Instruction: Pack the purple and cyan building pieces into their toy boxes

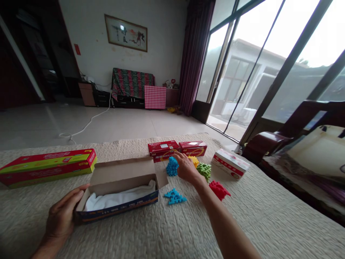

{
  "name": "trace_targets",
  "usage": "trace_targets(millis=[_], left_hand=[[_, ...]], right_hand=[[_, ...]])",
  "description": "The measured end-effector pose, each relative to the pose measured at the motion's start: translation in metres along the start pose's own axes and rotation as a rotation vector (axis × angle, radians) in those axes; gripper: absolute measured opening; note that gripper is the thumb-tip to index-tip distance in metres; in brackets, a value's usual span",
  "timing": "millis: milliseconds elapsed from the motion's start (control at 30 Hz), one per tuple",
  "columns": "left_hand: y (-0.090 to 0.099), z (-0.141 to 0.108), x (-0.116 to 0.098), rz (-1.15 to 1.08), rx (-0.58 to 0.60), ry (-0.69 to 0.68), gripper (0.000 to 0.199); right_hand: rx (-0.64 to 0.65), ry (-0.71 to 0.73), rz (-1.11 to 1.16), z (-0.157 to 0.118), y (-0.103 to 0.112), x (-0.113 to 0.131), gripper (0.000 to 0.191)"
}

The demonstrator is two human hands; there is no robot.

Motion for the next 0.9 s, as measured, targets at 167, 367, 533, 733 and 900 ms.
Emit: trace_targets(millis=[167, 367, 533, 733, 900], left_hand=[[-0.001, -0.001, -0.002, 0.003, -0.003, 0.008, 0.034], [-0.002, -0.003, -0.006, 0.036, -0.007, -0.016, 0.035], [-0.003, -0.005, -0.013, 0.073, -0.014, -0.072, 0.032], [-0.007, -0.007, -0.018, 0.044, -0.01, -0.062, 0.03], [-0.008, -0.007, -0.017, 0.035, 0.032, -0.047, 0.031]], right_hand=[[0.14, -0.05, -0.104, 0.018, -0.001, -0.01, 0.07], [0.167, -0.016, -0.11, 0.021, 0.004, -0.015, 0.064], [-0.005, 0.058, -0.062, 0.016, 0.019, 0.004, 0.061], [-0.049, 0.304, 0.122, 0.01, 0.01, 0.091, 0.055], [0.238, 0.381, 0.221, 0.011, -0.034, 0.162, 0.056]])
Point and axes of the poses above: each hand's wrist, its own z-axis towards the middle knuckle, its own y-axis out of the back of the hand, x = y × z, the point moved 2 cm from there along z, towards the middle knuckle, and after that the axes turned 12 degrees about z, right-handed, at the moved point
